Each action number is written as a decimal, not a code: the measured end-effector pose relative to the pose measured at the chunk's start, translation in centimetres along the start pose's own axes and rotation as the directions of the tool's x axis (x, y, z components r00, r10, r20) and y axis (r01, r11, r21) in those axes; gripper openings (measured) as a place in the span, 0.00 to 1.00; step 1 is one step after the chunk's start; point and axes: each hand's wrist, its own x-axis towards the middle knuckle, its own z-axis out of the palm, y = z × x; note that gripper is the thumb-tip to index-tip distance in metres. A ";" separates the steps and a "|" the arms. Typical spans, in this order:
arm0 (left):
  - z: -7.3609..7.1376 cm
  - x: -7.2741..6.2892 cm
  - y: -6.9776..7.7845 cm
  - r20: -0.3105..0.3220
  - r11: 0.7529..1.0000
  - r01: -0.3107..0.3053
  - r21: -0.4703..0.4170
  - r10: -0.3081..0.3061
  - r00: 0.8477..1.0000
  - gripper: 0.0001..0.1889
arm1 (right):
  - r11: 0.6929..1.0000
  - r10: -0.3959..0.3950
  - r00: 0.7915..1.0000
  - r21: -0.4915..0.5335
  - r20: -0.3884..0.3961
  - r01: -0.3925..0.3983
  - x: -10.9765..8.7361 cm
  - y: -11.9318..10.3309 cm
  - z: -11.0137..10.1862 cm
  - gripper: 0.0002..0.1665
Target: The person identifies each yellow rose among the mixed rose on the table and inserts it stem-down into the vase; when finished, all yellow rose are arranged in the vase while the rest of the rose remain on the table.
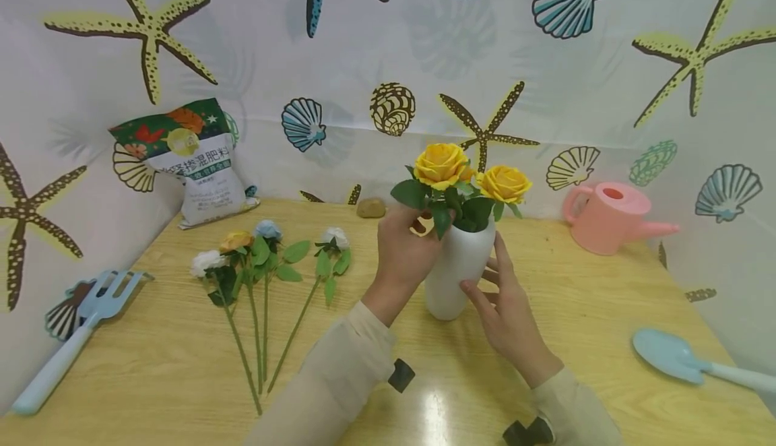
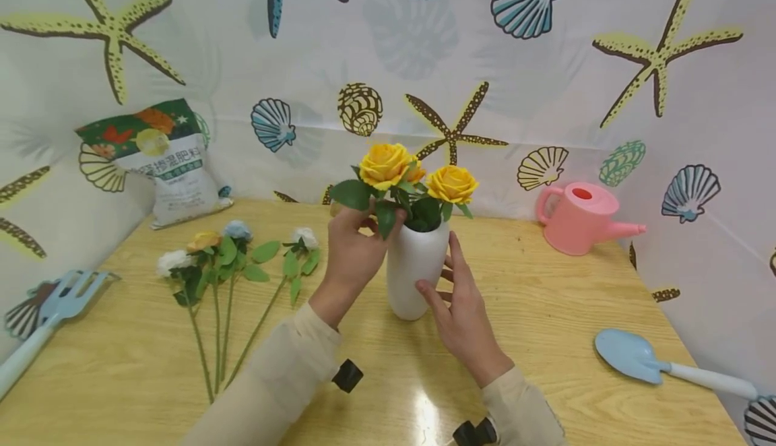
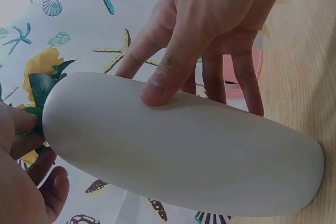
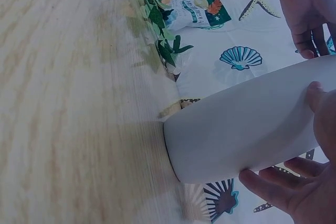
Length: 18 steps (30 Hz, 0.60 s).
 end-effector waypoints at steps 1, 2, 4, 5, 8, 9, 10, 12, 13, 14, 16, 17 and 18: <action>0.0 0.0 0.0 0.001 1.000 0.011 -0.019 -0.011 1.000 0.11 | 1.000 0.000 1.000 0.001 0.000 0.000 0.0 0.0 0.0 0.55; -0.1 0.0 0.0 0.003 0.999 0.020 -0.035 -0.020 1.000 0.11 | 1.000 0.001 1.000 0.001 0.000 -0.001 0.0 0.0 0.0 0.55; -0.2 0.0 0.0 0.011 0.997 0.044 -0.056 -0.044 0.999 0.12 | 1.000 0.005 1.000 0.006 0.001 -0.005 0.0 0.0 0.1 0.55; -0.2 0.0 0.1 0.018 0.997 0.058 -0.058 -0.057 0.998 0.12 | 1.000 0.006 1.000 0.006 0.002 -0.006 0.0 0.0 0.1 0.55; -0.3 -0.1 0.1 0.051 0.990 0.119 -0.070 -0.116 0.992 0.13 | 1.000 0.012 1.000 -0.001 0.008 -0.012 -0.1 -0.1 0.2 0.55; -0.4 -0.1 0.1 0.061 0.988 0.139 -0.070 -0.135 0.989 0.14 | 1.000 0.013 1.000 -0.002 0.008 -0.013 -0.1 -0.1 0.2 0.55; -0.4 -0.2 0.2 0.071 0.985 0.157 -0.074 -0.151 0.986 0.15 | 1.000 0.013 1.000 -0.003 0.008 -0.013 -0.2 -0.1 0.2 0.55; -0.6 -0.2 0.1 0.086 0.983 0.172 -0.066 -0.166 0.982 0.16 | 1.000 0.016 1.000 -0.006 0.010 -0.016 -0.2 -0.1 0.2 0.55; -0.6 -0.2 0.1 0.091 0.983 0.172 -0.062 -0.166 0.982 0.16 | 1.000 0.017 1.000 -0.006 0.010 -0.017 -0.2 -0.1 0.2 0.55; -0.7 -0.3 0.1 0.095 0.984 0.167 -0.055 -0.161 0.982 0.16 | 1.000 0.019 1.000 -0.008 0.009 -0.019 -0.3 -0.1 0.2 0.54; -0.8 -0.3 0.0 0.097 0.988 0.146 -0.042 -0.141 0.985 0.15 | 1.000 0.023 1.000 -0.012 0.009 -0.023 -0.3 -0.2 0.2 0.54; -0.9 -0.4 0.0 0.098 0.990 0.137 -0.041 -0.132 0.986 0.14 | 1.000 0.025 1.000 -0.015 0.008 -0.025 -0.3 -0.2 0.2 0.54; -1.0 -0.5 -0.1 0.098 0.991 0.130 -0.043 -0.125 0.987 0.13 | 1.000 0.026 1.000 -0.017 0.007 -0.026 -0.3 -0.1 0.2 0.54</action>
